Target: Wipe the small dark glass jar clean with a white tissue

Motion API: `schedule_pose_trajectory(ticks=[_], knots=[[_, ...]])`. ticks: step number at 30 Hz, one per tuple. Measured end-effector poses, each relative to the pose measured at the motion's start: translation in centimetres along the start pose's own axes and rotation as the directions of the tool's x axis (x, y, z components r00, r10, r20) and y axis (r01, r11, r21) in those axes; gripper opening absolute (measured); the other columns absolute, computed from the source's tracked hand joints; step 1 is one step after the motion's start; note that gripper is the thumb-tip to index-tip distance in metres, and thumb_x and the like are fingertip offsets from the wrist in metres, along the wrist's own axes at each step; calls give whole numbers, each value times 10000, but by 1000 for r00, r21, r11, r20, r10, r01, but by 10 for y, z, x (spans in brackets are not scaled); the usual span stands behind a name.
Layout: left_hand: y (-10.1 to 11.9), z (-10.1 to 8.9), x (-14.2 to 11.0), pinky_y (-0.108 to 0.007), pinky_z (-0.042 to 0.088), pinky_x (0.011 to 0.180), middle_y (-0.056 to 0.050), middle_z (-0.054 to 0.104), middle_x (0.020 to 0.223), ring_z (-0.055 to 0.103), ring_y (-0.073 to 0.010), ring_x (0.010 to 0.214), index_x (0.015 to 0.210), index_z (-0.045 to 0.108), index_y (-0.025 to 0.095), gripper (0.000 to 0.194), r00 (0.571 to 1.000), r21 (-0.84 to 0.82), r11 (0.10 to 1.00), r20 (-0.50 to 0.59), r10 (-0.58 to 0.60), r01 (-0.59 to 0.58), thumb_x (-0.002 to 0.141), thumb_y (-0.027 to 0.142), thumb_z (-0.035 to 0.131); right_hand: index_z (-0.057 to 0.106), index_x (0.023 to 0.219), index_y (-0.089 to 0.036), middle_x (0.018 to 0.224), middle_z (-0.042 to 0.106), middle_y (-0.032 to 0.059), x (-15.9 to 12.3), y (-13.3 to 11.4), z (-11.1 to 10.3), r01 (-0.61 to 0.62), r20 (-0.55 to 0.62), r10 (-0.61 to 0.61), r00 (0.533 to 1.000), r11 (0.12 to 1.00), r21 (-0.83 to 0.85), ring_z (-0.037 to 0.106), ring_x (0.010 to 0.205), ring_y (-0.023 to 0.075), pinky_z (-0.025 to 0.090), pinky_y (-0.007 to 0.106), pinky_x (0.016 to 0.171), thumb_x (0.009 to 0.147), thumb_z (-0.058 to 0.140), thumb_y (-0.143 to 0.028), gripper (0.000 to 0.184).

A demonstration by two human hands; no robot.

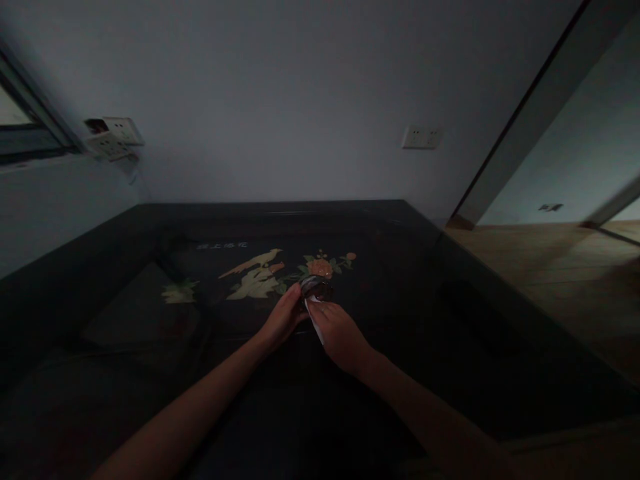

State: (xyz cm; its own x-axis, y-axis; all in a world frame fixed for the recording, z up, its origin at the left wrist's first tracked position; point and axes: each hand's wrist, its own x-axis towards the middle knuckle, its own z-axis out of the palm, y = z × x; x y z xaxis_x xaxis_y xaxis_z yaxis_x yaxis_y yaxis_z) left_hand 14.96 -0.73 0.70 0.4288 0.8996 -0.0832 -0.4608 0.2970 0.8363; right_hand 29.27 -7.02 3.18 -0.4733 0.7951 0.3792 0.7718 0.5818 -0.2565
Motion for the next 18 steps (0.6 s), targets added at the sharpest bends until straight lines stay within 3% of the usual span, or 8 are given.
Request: schedule_pose_trajectory(ticks=[3,6,9,12,15,18], knots=[[2,2,-1,-356,470,876,-112,594,1232,546,-264,1125,1190,567,204,449,1000,51,999,-7,7,-6,797,412,634,488,1280,-33,1237,599,181,0,-1,1,-80,-21,86,996,977,198,567,1136,220,444,369,994,861,358,-63,440],[5,5,-3,-346,475,863,-99,555,1290,520,-269,1159,1233,539,237,479,1000,66,998,4,17,-17,792,397,641,463,1311,-89,1255,601,134,0,-4,1,-160,-56,207,977,877,454,575,1144,178,460,311,978,889,351,-104,436],[7,6,-5,-336,475,859,-97,537,1314,507,-267,1173,1260,520,249,493,999,69,997,38,28,-31,802,396,628,439,1338,-108,1277,591,114,0,-7,3,-193,-68,268,961,825,532,545,1192,184,445,322,999,903,360,-143,444],[7,6,-6,-329,479,845,-97,540,1300,511,-263,1158,1237,532,240,481,999,73,997,6,37,-37,795,400,633,448,1327,-81,1244,606,147,-2,-7,9,-170,-35,202,979,894,414,562,1168,204,448,350,997,896,352,-132,445],[6,5,-6,-329,485,831,-95,545,1278,518,-261,1140,1190,554,229,459,998,67,997,-52,32,-29,778,409,647,434,1327,-21,1301,548,202,-2,0,14,-48,-8,50,999,984,171,512,1223,225,408,389,1039,876,336,-89,467],[6,5,-5,-334,479,842,-94,555,1265,515,-256,1140,1158,567,227,449,997,49,999,-68,21,-17,756,398,674,457,1305,-1,1302,548,206,-1,7,13,27,41,-26,999,999,-22,503,1231,218,392,377,1056,881,353,-74,442]])
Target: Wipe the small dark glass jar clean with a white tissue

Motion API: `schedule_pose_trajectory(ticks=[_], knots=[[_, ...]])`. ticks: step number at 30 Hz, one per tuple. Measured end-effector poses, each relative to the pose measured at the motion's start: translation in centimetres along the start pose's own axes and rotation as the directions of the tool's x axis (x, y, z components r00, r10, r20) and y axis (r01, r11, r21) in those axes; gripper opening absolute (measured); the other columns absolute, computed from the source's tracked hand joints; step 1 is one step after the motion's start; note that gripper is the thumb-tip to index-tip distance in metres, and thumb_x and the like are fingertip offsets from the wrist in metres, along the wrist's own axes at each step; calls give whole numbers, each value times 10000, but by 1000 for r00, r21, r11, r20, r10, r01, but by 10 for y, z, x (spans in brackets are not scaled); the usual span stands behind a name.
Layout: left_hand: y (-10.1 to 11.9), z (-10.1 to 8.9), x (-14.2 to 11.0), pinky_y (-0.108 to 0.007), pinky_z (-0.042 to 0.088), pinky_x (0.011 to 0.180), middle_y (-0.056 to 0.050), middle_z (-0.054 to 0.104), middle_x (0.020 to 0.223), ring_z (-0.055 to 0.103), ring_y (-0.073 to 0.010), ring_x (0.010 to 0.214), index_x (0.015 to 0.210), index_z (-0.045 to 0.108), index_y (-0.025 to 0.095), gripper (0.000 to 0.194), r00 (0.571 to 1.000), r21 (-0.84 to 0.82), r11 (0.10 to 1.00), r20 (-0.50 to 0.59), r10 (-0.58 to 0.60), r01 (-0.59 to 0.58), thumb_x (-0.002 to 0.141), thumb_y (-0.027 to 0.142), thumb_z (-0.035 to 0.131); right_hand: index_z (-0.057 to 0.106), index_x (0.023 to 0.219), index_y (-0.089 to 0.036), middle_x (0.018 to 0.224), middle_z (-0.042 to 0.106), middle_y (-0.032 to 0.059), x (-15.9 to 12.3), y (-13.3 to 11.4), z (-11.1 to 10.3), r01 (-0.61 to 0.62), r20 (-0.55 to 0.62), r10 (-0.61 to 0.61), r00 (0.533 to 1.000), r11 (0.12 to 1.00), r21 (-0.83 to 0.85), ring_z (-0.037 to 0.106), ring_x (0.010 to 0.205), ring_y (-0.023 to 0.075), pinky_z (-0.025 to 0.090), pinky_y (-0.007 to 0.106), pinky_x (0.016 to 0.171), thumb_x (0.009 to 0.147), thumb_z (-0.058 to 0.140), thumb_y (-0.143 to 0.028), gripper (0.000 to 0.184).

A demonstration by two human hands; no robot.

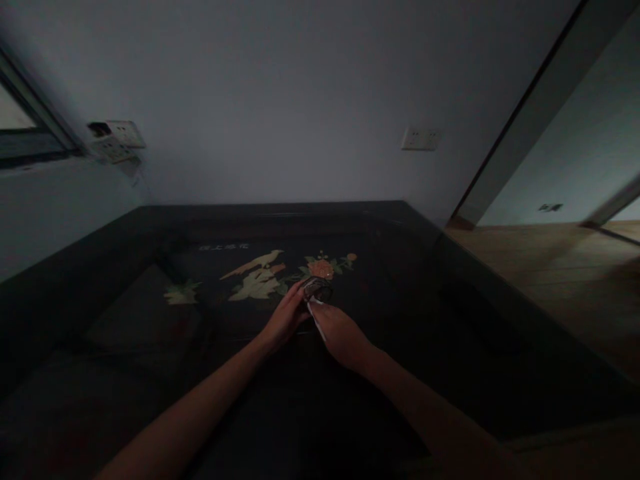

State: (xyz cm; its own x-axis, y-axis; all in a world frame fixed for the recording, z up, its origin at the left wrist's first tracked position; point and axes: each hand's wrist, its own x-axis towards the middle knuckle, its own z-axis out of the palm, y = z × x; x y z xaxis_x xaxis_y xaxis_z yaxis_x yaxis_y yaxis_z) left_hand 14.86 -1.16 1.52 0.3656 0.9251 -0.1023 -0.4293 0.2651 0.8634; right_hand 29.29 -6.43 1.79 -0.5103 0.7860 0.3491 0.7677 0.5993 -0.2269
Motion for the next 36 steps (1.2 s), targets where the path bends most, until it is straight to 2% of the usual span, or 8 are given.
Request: schedule_pose_trajectory(ticks=[8,12,15,20,22,24,31,36], knots=[[-3,-1,3,-356,462,872,-93,565,1271,458,-270,1217,1154,578,240,445,1000,-18,1000,8,-1,1,760,426,669,473,1314,-101,1363,497,179,-2,0,-6,-80,-22,76,997,961,-264,397,1321,262,350,525,1039,918,358,-73,414],[-2,-1,2,-341,466,854,-92,576,1254,487,-266,1184,1129,589,234,442,1000,-1,1000,10,-3,3,744,426,687,473,1309,-73,1364,495,186,-4,-6,-3,-126,-6,126,992,979,-163,393,1322,271,347,520,1037,903,360,-61,422],[-1,1,1,-350,469,850,-97,583,1240,516,-268,1145,1142,586,227,463,1000,25,1000,2,-8,8,740,432,689,485,1297,-79,1342,522,174,-2,-10,-5,-191,6,191,982,975,114,462,1271,254,384,488,1014,886,352,-58,433],[-1,1,0,-342,469,852,-85,593,1217,538,-249,1102,1162,578,232,465,1000,25,1000,24,15,-15,762,453,660,519,1277,-132,1231,625,97,3,-14,-11,-280,21,382,924,638,717,596,1113,206,474,349,955,843,431,-99,444],[-2,0,1,-319,474,828,-78,599,1199,548,-236,1074,1163,577,236,456,999,27,999,30,18,-19,772,459,647,521,1275,-139,1187,652,76,4,-15,-12,-329,75,468,880,489,808,634,1044,212,516,342,896,836,455,-118,445],[-2,0,1,-307,482,794,-79,604,1179,553,-235,1056,1164,574,236,461,1000,40,999,18,20,-21,769,462,649,524,1273,-134,1174,660,74,4,-14,-12,-363,113,492,863,449,817,650,1010,211,529,338,874,841,460,-126,437],[-1,1,0,-322,482,802,-80,598,1197,550,-245,1069,1169,572,246,507,1000,74,997,4,10,-10,730,475,680,533,1258,-112,1244,618,113,3,1,-21,-188,58,182,982,881,434,581,1140,167,440,310,997,894,368,-102,399],[-1,3,0,-303,478,789,-94,593,1220,551,-243,1079,1166,575,238,488,999,68,998,29,-14,12,742,457,676,492,1303,-171,1354,527,107,-1,8,-23,-90,108,95,990,995,-45,456,1279,214,352,482,1058,902,373,-78,429]])
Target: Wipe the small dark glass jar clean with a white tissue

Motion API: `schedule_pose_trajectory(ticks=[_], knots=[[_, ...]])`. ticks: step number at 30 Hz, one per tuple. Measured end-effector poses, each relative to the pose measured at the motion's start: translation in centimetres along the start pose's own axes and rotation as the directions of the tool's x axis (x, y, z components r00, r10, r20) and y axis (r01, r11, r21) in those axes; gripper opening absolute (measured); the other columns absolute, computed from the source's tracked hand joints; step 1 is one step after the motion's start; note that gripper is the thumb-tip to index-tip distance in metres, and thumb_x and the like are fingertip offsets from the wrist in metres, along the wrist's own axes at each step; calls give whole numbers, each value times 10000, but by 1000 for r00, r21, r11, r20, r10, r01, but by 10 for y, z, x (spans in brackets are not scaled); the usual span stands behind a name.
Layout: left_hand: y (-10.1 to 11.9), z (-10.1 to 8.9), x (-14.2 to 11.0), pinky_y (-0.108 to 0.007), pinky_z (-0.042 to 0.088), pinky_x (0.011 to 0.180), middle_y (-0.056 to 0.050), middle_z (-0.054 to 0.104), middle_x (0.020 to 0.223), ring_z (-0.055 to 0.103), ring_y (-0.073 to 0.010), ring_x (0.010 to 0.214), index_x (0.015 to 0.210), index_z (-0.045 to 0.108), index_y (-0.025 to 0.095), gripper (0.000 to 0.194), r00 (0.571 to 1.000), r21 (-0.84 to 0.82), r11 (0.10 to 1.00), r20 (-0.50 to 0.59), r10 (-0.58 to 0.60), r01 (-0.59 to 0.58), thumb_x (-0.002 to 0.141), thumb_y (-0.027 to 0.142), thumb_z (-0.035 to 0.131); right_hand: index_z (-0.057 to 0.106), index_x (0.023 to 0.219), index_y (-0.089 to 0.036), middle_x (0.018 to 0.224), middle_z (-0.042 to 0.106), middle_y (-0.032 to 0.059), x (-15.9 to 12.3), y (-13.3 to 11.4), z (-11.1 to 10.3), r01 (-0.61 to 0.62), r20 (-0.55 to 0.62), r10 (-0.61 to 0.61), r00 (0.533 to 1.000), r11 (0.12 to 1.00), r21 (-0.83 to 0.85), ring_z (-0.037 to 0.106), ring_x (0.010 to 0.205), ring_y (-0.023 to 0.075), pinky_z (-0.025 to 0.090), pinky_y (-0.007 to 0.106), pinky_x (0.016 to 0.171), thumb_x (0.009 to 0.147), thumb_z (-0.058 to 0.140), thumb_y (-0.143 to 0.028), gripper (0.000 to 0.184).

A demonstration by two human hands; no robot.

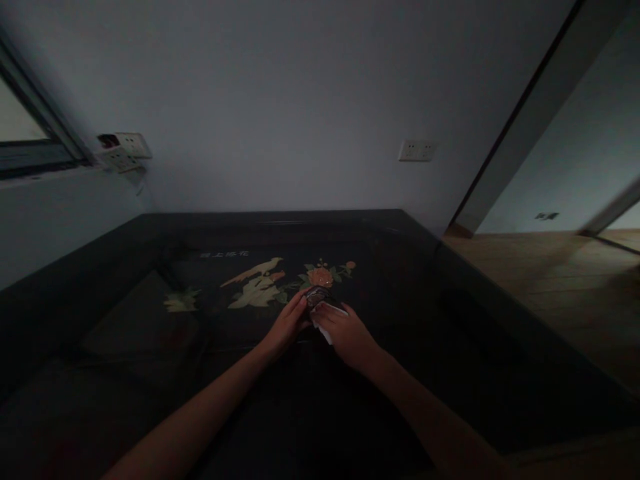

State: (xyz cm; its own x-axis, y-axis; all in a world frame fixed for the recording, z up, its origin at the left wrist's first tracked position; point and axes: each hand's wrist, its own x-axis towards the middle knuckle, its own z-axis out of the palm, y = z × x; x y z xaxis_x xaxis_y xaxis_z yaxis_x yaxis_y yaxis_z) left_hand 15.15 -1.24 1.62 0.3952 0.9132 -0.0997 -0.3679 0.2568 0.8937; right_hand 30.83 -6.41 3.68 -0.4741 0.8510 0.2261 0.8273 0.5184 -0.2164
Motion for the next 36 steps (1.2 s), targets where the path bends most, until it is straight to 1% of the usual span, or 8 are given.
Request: schedule_pose_trajectory(ticks=[7,14,17,21,24,26,32,36], knots=[[-1,-1,2,-336,464,849,-105,580,1245,520,-254,1138,1142,586,225,474,1000,-62,998,-26,5,-7,728,424,701,442,1340,-116,1404,458,147,-4,-5,7,-1,-11,-1,1000,989,-150,383,1330,254,346,544,1040,891,349,-52,463],[-1,-3,1,-324,473,826,-87,589,1225,538,-250,1101,1145,598,238,450,1000,-23,1000,-10,18,-19,754,449,669,429,1352,-66,1413,444,162,-1,-14,20,-80,-69,107,992,944,319,374,1337,229,352,438,1075,816,350,-44,542],[-4,-5,3,-318,487,799,-85,596,1196,551,-242,1064,1151,594,237,465,999,-27,999,-19,29,-30,747,451,675,460,1331,-94,1344,527,144,2,-18,19,-170,-21,257,966,696,698,490,1246,228,389,423,1049,815,403,-112,519],[-5,-5,3,-320,503,784,-84,611,1138,563,-228,1018,1139,596,223,469,999,-63,997,-22,37,-38,740,456,679,561,1219,-114,1052,695,102,7,-20,19,-290,217,429,877,113,950,672,889,222,509,411,871,773,499,-186,457],[-5,-3,3,-316,506,785,-80,615,1120,564,-220,1003,1133,596,216,469,999,-81,996,-19,38,-40,735,446,689,599,1172,-128,968,711,79,8,-19,20,-276,259,468,845,-34,961,671,813,210,512,407,847,731,563,-189,447],[-4,-3,3,-310,504,785,-80,610,1133,560,-222,1015,1139,592,220,472,999,-74,996,-25,41,-42,735,446,688,595,1188,-150,1002,707,71,8,-17,20,-270,206,461,863,77,960,663,884,223,500,420,879,741,561,-183,449],[-6,-6,4,-322,500,791,-92,582,1212,529,-258,1105,1168,575,232,472,999,-37,999,-16,38,-39,761,457,655,475,1326,-106,1349,523,148,2,-6,9,-28,-25,45,999,881,473,469,1266,232,355,435,1070,868,369,-107,470],[-7,-7,5,-336,488,830,-102,561,1255,499,-262,1158,1161,575,225,450,999,-43,998,6,45,-45,773,438,653,446,1343,-88,1404,443,186,0,-3,2,26,45,-25,999,999,-22,369,1337,272,262,569,1087,893,329,-61,466]])
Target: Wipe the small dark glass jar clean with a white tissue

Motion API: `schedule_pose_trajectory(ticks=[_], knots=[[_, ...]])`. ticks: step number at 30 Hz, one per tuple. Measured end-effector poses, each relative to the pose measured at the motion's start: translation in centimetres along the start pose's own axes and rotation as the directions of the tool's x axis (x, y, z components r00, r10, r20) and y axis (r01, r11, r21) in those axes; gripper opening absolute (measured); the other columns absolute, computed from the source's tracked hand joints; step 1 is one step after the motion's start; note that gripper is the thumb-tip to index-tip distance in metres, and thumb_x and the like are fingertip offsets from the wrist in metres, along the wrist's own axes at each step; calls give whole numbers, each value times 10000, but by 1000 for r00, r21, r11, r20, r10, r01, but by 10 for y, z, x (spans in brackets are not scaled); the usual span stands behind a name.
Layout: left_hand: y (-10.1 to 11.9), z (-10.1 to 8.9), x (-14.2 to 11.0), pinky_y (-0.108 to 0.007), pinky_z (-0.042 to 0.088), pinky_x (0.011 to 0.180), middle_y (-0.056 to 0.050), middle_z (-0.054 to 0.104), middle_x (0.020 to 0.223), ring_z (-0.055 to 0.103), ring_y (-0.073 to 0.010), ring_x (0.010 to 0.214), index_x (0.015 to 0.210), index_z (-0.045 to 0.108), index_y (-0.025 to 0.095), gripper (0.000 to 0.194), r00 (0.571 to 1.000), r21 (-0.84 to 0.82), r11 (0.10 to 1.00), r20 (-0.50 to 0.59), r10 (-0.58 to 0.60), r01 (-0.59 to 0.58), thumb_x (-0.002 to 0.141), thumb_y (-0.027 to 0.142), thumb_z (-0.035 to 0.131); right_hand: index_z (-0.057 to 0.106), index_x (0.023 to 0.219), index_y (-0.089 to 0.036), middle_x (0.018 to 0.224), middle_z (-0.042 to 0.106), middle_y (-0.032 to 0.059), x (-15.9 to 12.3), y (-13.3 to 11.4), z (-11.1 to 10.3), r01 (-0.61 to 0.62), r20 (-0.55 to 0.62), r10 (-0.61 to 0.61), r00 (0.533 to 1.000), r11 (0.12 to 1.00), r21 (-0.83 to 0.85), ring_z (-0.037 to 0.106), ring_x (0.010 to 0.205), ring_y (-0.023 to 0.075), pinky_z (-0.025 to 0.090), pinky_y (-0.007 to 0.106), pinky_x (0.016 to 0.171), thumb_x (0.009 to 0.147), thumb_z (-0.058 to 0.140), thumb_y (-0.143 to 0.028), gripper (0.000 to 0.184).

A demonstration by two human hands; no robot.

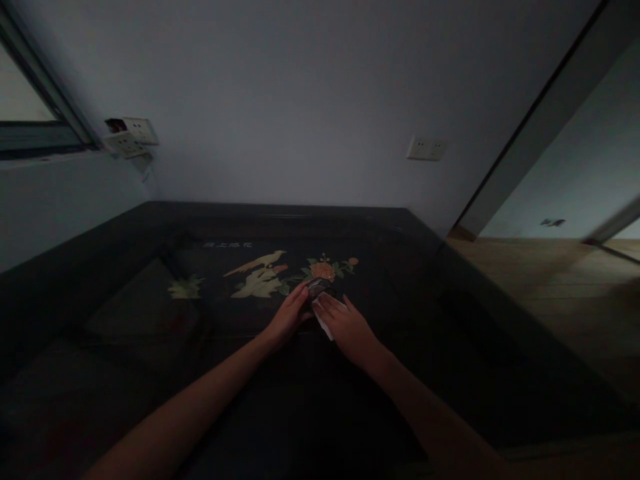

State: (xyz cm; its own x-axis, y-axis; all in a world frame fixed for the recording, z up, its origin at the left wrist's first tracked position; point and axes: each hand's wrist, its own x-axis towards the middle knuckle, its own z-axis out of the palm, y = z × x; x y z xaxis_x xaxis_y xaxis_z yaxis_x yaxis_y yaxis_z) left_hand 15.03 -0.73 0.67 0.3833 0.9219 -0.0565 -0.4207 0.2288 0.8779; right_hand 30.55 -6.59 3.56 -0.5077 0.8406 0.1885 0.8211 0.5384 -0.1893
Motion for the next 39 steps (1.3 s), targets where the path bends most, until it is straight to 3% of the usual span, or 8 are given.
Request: schedule_pose_trajectory(ticks=[6,11,14,19,22,26,33,39], knots=[[1,1,0,-332,491,812,-107,561,1248,493,-267,1165,1133,589,219,451,999,-11,1000,-34,-17,17,748,436,679,411,1369,-97,1431,405,179,-2,-3,6,-37,-27,35,999,997,-73,331,1358,275,315,577,1059,880,324,-34,501],[2,2,-2,-306,494,791,-98,594,1182,552,-238,1066,1142,586,215,478,1000,11,1000,-22,-17,17,738,449,686,419,1361,-60,1407,440,191,0,-7,18,-8,-112,55,992,922,386,371,1338,234,307,456,1106,833,357,-45,533],[1,1,-2,-307,497,790,-94,598,1166,562,-230,1036,1169,572,216,501,1000,22,1000,-24,-12,12,744,461,675,499,1308,-137,1330,541,128,3,-9,21,-60,-112,233,966,622,780,464,1268,233,311,455,1100,811,451,-120,499],[-2,1,0,-292,507,730,-91,602,1118,576,-207,940,1155,576,208,491,1000,13,1000,-16,13,-12,750,472,660,638,1065,-157,944,706,72,9,-17,18,-93,202,486,850,-239,966,655,924,258,509,459,864,654,695,-256,427],[-1,3,-1,-297,510,698,-88,607,1100,580,-208,911,1153,574,207,492,1000,-4,1000,0,20,-20,745,466,665,636,1059,-173,948,704,53,11,-22,14,-30,242,502,830,-393,919,663,876,230,518,423,846,595,745,-247,483],[3,5,-4,-296,507,705,-83,610,1105,575,-211,932,1140,580,205,486,1000,-13,1000,-19,18,-18,733,451,682,625,1096,-156,997,704,66,10,-20,17,-106,214,504,837,-234,966,661,913,246,495,446,893,650,691,-254,461],[1,0,-2,-303,494,785,-79,599,1175,556,-228,1049,1144,586,238,450,1000,-7,1000,-27,3,-3,756,456,655,491,1316,-127,1334,543,122,3,2,14,7,-115,66,991,841,541,476,1257,213,355,403,1076,841,399,-81,486],[2,5,-2,-325,496,792,-96,572,1245,530,-252,1115,1158,579,238,467,1000,-33,999,-16,-4,4,753,456,658,447,1353,-184,1427,437,113,1,6,-3,-4,-46,-1,999,994,-109,372,1338,233,423,444,1006,899,374,-78,472]])
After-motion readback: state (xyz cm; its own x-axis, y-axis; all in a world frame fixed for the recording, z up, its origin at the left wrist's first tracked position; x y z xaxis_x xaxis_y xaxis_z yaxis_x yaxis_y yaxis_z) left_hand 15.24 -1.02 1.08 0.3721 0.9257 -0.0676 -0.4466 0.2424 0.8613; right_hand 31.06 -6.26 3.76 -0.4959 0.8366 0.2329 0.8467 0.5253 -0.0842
